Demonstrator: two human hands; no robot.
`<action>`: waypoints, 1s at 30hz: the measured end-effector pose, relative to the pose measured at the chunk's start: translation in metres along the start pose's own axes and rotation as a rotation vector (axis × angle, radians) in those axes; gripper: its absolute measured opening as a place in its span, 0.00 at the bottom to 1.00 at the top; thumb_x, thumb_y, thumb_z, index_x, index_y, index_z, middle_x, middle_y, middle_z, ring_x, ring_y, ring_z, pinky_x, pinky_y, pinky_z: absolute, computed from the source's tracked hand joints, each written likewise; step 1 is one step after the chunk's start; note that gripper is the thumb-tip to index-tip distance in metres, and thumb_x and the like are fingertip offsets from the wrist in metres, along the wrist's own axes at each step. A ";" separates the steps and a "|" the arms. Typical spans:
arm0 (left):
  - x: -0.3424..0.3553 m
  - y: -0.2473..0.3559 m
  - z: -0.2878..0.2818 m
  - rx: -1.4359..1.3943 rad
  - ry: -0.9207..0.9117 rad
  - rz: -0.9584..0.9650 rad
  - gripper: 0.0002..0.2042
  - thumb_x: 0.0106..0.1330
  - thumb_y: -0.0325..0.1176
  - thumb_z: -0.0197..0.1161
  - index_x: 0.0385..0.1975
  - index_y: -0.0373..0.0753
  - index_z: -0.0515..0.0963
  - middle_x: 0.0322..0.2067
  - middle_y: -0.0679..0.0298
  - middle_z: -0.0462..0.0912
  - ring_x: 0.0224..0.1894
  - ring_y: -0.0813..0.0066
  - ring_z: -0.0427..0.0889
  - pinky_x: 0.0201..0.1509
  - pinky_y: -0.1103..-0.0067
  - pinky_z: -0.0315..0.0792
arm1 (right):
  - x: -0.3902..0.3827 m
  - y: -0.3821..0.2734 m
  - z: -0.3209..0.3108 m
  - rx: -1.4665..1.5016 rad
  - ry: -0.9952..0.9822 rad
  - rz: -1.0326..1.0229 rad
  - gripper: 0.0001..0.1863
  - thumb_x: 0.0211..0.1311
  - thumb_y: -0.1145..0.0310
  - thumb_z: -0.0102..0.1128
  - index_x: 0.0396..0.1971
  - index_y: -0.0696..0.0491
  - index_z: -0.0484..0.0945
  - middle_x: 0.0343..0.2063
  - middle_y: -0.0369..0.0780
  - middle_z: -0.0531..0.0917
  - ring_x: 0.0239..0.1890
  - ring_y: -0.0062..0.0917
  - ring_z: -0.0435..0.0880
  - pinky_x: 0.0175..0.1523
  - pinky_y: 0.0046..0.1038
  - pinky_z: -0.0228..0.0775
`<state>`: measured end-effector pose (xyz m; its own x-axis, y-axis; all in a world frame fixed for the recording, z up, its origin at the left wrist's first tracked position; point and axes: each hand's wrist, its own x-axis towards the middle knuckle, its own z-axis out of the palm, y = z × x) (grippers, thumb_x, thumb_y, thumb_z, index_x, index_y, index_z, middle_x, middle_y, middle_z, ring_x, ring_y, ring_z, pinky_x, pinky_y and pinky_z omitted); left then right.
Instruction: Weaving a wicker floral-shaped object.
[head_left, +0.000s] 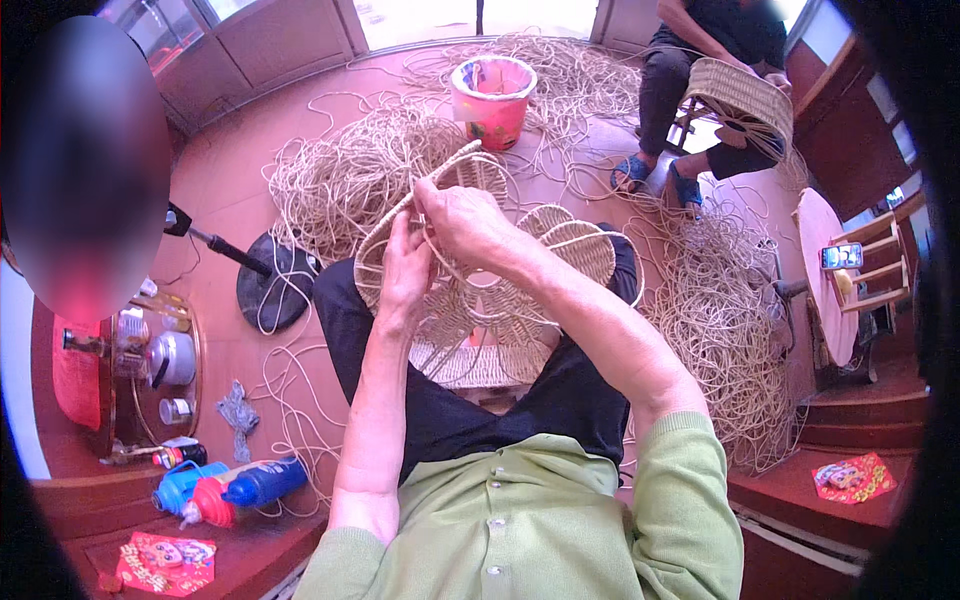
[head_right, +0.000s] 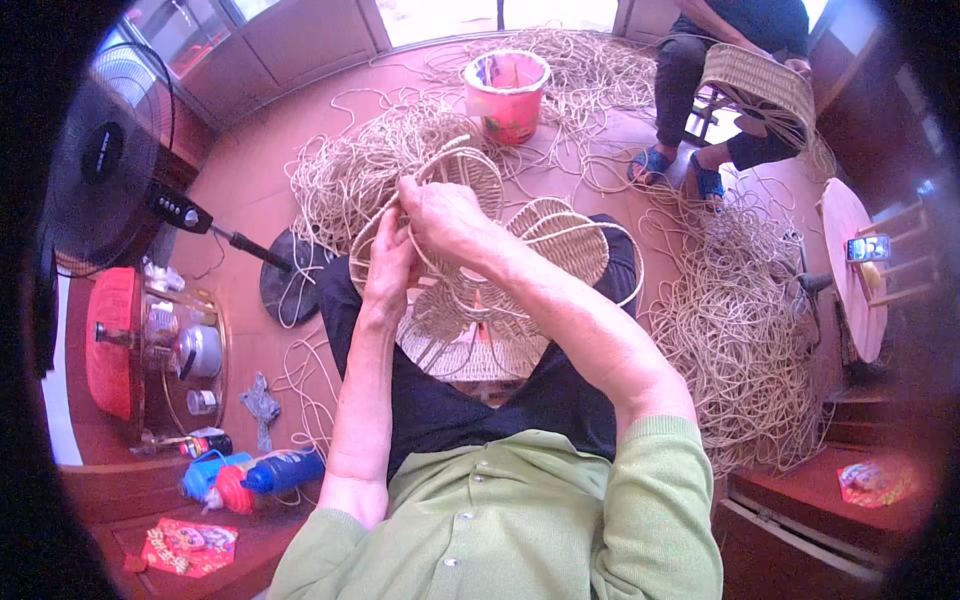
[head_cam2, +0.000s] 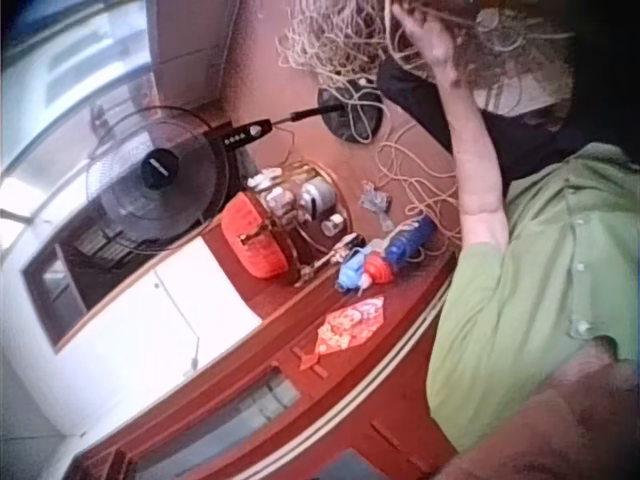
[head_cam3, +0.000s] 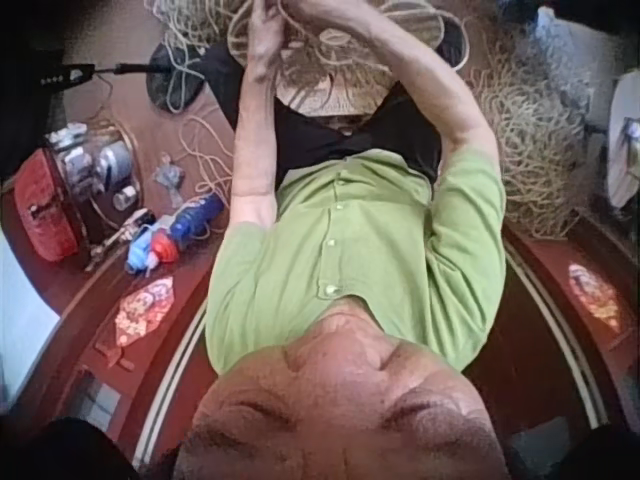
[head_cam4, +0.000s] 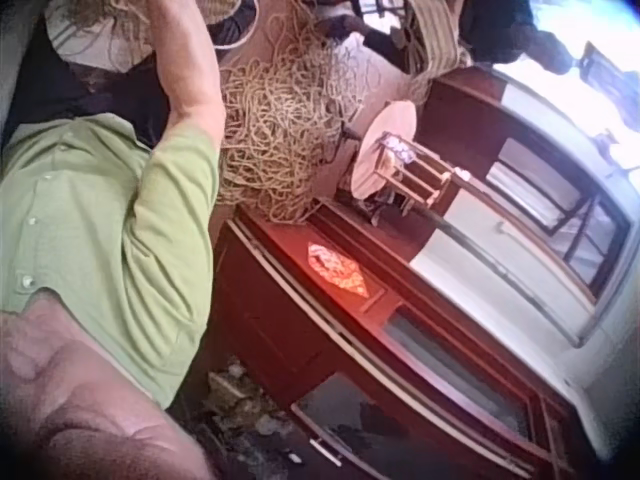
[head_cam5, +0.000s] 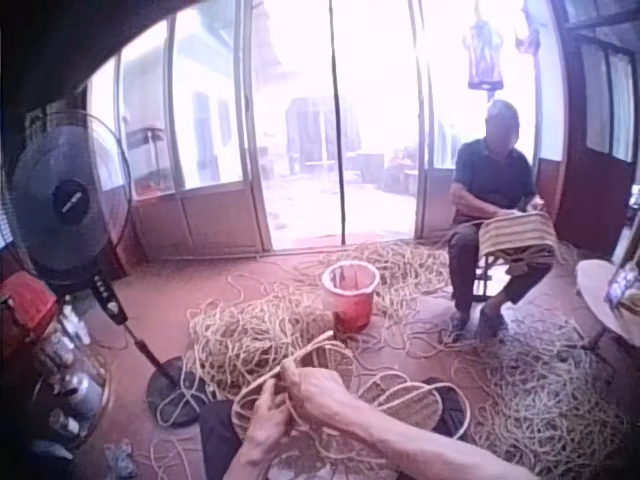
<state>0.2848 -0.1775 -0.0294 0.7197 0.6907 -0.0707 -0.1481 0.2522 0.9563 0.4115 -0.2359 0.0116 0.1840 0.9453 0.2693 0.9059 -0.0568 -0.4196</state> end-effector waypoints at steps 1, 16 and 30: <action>-0.002 0.002 -0.003 0.000 -0.005 0.004 0.22 0.69 0.29 0.58 0.62 0.39 0.63 0.31 0.72 0.82 0.19 0.93 0.67 0.19 0.91 0.54 | -0.001 -0.004 -0.001 0.011 0.012 0.006 0.18 0.56 0.70 0.61 0.45 0.56 0.69 0.30 0.51 0.84 0.37 0.47 0.85 0.39 0.45 0.74; -0.098 0.161 -0.303 -0.087 0.359 0.033 0.35 0.67 0.64 0.53 0.60 0.39 0.68 0.35 0.55 0.82 0.24 0.77 0.80 0.16 0.87 0.66 | -0.124 0.028 -0.075 1.425 0.233 0.493 0.23 0.72 0.56 0.55 0.60 0.53 0.68 0.25 0.26 0.70 0.18 0.05 0.59 0.22 0.13 0.49; -0.013 0.016 0.000 1.243 -0.056 1.117 0.11 0.61 0.31 0.66 0.43 0.41 0.82 0.39 0.58 0.84 0.42 0.65 0.83 0.53 0.69 0.69 | -0.265 0.224 -0.330 1.014 1.096 0.553 0.21 0.70 0.55 0.58 0.58 0.49 0.75 0.29 0.28 0.80 0.20 0.12 0.67 0.23 0.16 0.58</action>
<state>0.2730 -0.1824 -0.0127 0.6643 0.1184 0.7381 0.0020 -0.9877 0.1566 0.6918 -0.6056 0.1320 0.9688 0.1778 0.1726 0.1013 0.3514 -0.9307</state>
